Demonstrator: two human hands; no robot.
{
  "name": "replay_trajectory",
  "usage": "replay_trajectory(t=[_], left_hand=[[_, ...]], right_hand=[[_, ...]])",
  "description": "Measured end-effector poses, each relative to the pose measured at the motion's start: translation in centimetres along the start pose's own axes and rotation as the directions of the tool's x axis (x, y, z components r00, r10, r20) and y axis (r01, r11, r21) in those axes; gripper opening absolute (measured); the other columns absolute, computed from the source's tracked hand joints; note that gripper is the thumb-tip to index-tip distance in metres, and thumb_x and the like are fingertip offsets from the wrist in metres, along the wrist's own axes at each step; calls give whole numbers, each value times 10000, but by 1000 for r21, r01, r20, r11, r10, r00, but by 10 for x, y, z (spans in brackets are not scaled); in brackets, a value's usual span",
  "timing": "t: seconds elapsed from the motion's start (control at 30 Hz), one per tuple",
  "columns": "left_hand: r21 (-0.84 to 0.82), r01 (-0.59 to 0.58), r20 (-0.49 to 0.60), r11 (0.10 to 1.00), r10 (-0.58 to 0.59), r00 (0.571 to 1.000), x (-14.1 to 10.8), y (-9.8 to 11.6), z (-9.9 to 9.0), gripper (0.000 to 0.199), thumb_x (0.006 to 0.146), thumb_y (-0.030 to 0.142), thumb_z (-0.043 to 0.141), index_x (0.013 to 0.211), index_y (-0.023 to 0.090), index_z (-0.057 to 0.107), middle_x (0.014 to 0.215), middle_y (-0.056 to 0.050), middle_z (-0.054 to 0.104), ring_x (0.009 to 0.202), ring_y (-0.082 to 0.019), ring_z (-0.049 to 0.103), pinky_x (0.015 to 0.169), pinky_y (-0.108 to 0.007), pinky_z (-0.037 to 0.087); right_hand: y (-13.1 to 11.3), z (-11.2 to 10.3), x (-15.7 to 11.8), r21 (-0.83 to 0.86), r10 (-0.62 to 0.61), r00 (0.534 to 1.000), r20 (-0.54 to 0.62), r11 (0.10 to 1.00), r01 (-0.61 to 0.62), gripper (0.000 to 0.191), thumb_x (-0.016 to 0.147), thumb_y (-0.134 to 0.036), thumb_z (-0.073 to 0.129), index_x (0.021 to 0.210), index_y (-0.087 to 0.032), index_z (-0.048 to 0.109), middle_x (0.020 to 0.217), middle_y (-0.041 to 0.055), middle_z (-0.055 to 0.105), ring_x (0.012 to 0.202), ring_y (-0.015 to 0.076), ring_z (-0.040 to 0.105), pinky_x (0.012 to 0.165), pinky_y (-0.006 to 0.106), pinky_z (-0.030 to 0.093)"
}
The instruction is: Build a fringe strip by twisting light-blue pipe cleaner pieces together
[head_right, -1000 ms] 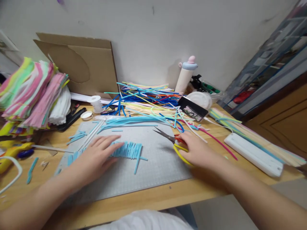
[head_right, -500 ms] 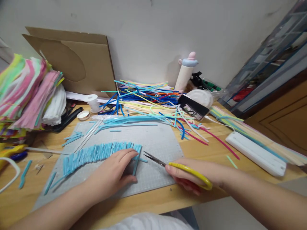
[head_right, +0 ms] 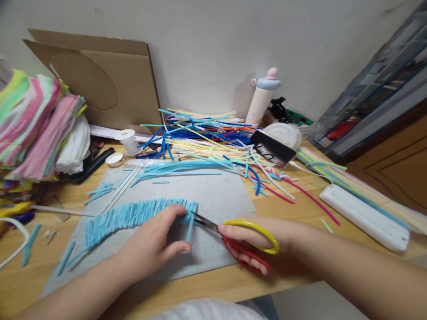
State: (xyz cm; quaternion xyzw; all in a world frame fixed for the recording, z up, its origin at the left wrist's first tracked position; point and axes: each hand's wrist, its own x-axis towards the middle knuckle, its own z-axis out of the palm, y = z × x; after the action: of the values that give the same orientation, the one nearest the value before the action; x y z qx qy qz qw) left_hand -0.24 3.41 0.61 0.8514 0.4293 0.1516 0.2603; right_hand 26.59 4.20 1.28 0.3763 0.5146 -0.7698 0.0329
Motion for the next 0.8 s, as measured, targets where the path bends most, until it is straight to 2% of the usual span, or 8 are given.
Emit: replay_trajectory(t=[0.23, 0.43, 0.57, 0.8], left_hand=[[-27, 14, -24, 1000, -14, 1000, 0, -1, -2, 605, 777, 425, 644, 1259, 214, 346, 1232, -117, 518, 1138, -260, 515, 940, -431, 453], [-29, 28, -25, 999, -29, 999, 0, 0, -3, 621, 767, 408, 653, 1273, 215, 348, 1246, -118, 516, 1142, -270, 510, 942, -444, 448], [-30, 25, -6, 999, -25, 1000, 1, 2, -6, 505, 788, 406, 626, 1198, 212, 406, 1196, -99, 529, 1088, -253, 521, 917, -425, 451], [-49, 37, -10, 998, -37, 999, 1, 5, -8, 358, 794, 390, 616, 1062, 207, 465, 1106, -85, 534, 1004, -237, 527, 863, -404, 457]], right_hand=[[-3, -7, 15, 7, 115, 991, 71, 993, -115, 700, 834, -715, 230, 542, -146, 515, 364, 13, 503, 280, 92, 439, 322, 185, 351], [-12, -17, 18, -3, 120, 988, 95, 993, -121, 640, 832, -706, 288, 630, -145, 521, 390, -5, 511, 278, 101, 457, 283, 178, 350], [-15, -31, 16, -75, 114, 986, 124, 992, -106, 627, 835, -696, 315, 679, -131, 535, 414, -8, 510, 305, 95, 473, 309, 176, 385], [-12, -51, 8, -67, 76, 973, 219, 996, -63, 543, 898, -593, 309, 743, -125, 538, 462, -26, 484, 313, 82, 438, 308, 172, 346]])
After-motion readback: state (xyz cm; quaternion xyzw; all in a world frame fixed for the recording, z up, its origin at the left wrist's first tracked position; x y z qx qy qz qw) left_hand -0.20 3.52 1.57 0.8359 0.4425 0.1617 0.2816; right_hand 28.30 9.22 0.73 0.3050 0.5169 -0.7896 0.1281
